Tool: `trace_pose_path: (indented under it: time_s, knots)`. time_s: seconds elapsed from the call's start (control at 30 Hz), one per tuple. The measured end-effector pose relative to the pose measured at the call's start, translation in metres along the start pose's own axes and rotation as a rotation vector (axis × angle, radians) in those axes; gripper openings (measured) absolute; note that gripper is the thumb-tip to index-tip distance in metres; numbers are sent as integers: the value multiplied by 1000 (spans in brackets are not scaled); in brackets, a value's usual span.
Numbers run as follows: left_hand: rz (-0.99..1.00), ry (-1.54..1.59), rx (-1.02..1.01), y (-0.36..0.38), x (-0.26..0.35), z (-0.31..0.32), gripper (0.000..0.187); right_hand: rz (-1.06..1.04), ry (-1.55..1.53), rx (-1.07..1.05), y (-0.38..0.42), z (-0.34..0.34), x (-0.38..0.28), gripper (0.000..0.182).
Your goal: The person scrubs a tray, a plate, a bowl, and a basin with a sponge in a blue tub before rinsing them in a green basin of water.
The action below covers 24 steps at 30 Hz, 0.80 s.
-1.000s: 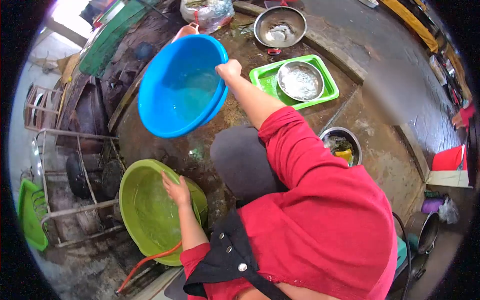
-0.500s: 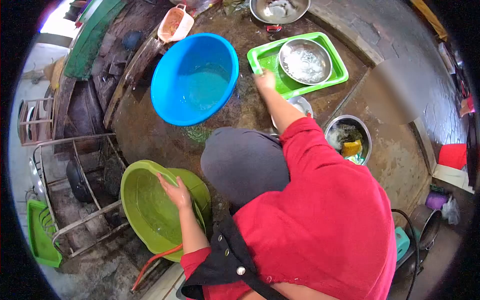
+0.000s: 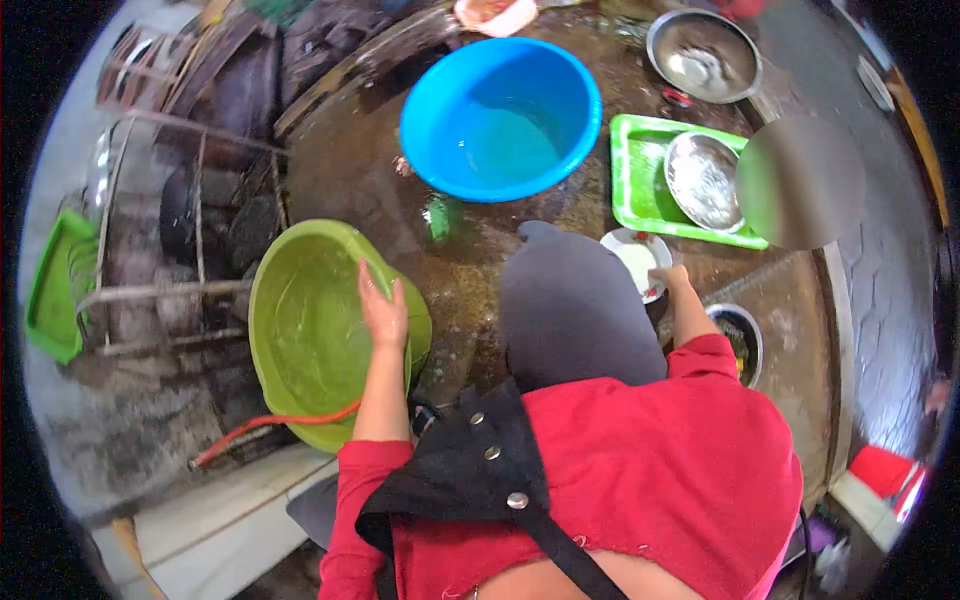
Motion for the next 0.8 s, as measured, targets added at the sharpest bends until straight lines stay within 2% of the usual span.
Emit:
trace_pose_path:
  time_s: [0.03, 0.07, 0.13, 0.17, 0.23, 0.4, 0.43, 0.47, 0.5, 0.57, 0.6, 0.67, 0.7, 0.73, 0.8]
  knots:
    - [5, 37, 3, 0, -2, -1, 62, -3, 68, -123, -8, 8, 2, 41]
    - [-27, 28, 33, 0, -10, -1, 62, -31, 98, -142, 7, 13, -10, 41]
    - [-10, 298, 139, 2, -31, 1, 55, -69, 62, -164, 52, 22, -47, 44]
    - [-43, 287, 173, 3, -40, 0, 55, -95, 97, -185, 62, 31, -68, 44]
    - [-337, 530, 424, 15, -72, -5, 45, -318, 203, -258, 79, 58, -113, 44]
    - [-615, 386, 616, 65, -179, -16, 45, -858, 413, -424, 129, 133, -226, 46]
    - [-772, 421, 668, 81, -199, -16, 47, -956, 442, -447, 143, 145, -248, 46]
    - [-924, 459, 712, 94, -217, -12, 49, -915, 811, -287, 162, 163, -283, 49]
    - [-929, 471, 720, 103, -235, -4, 49, -947, 884, -285, 174, 177, -309, 51]
    - [-1077, 837, 1016, 123, -262, 23, 47, -989, 897, -286, 222, 199, -347, 46]
    - [-1077, 856, 1015, 120, -258, 22, 47, -855, 867, -337, 238, 210, -355, 45]
    - [-1154, 1792, 841, 97, -224, 25, 46, -652, 771, -478, 255, 235, -363, 41]
    - [-998, 2005, 754, 74, -204, 21, 47, -583, 709, -571, 256, 252, -363, 39]
    - [-824, 2201, 660, 44, -180, 16, 47, -591, 714, -562, 258, 268, -368, 39]
    - [-436, 2220, 207, -11, -123, 0, 49, -501, 826, -569, 263, 299, -369, 35]
Point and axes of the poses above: each hand's wrist, its own y-axis away from the middle knuckle, its own z-axis out of the palm, x = y × z, the point moved 4 cm from there along -y, towards the middle knuckle, and after that the axes turned 13 degrees about z, right-handed, at the moved point
